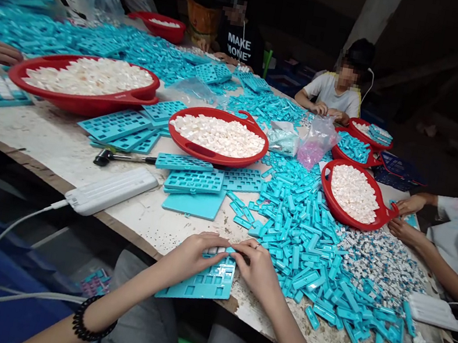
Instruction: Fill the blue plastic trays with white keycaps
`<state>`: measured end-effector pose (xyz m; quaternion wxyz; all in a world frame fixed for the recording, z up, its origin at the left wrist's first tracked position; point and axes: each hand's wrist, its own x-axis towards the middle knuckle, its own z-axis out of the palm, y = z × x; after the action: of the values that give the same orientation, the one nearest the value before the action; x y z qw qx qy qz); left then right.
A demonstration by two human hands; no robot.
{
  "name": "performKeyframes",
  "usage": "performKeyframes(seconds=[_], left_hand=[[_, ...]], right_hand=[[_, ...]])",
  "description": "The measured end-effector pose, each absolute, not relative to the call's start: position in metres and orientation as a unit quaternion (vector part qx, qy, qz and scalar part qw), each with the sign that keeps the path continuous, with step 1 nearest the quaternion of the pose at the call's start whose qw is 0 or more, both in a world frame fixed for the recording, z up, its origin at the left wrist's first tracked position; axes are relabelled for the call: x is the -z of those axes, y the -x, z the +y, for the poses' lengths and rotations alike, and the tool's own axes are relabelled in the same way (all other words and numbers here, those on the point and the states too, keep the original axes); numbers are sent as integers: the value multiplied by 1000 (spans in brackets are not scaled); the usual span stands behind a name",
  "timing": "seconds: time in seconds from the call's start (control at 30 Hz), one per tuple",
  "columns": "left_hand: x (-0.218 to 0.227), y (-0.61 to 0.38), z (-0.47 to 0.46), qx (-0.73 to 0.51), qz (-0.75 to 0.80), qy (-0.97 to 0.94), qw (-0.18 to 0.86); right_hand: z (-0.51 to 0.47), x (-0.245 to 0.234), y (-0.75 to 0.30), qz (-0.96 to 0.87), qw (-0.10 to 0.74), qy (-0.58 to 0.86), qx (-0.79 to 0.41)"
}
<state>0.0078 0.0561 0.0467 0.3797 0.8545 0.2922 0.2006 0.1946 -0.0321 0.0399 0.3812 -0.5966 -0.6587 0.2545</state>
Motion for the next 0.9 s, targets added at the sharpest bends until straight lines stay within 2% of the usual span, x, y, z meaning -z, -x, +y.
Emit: performKeyframes(seconds=[0.13,0.47,0.77,0.9], left_hand=[[-49,-8,55,-186,293,-846,405],[-37,-10,55,-209,285,-849,393],[-21,-6,46,-264,270,-867,325],[-21,-6,48,-226,292,-872,321]], right_hand=[[-31,-40,-194,-662,368,602,-254],[-30,-34,-195,-698,323,601,-218],[-34,-24,-196,-687,372,593,-194],[-32,-30,-196,-675,368,601,-218]])
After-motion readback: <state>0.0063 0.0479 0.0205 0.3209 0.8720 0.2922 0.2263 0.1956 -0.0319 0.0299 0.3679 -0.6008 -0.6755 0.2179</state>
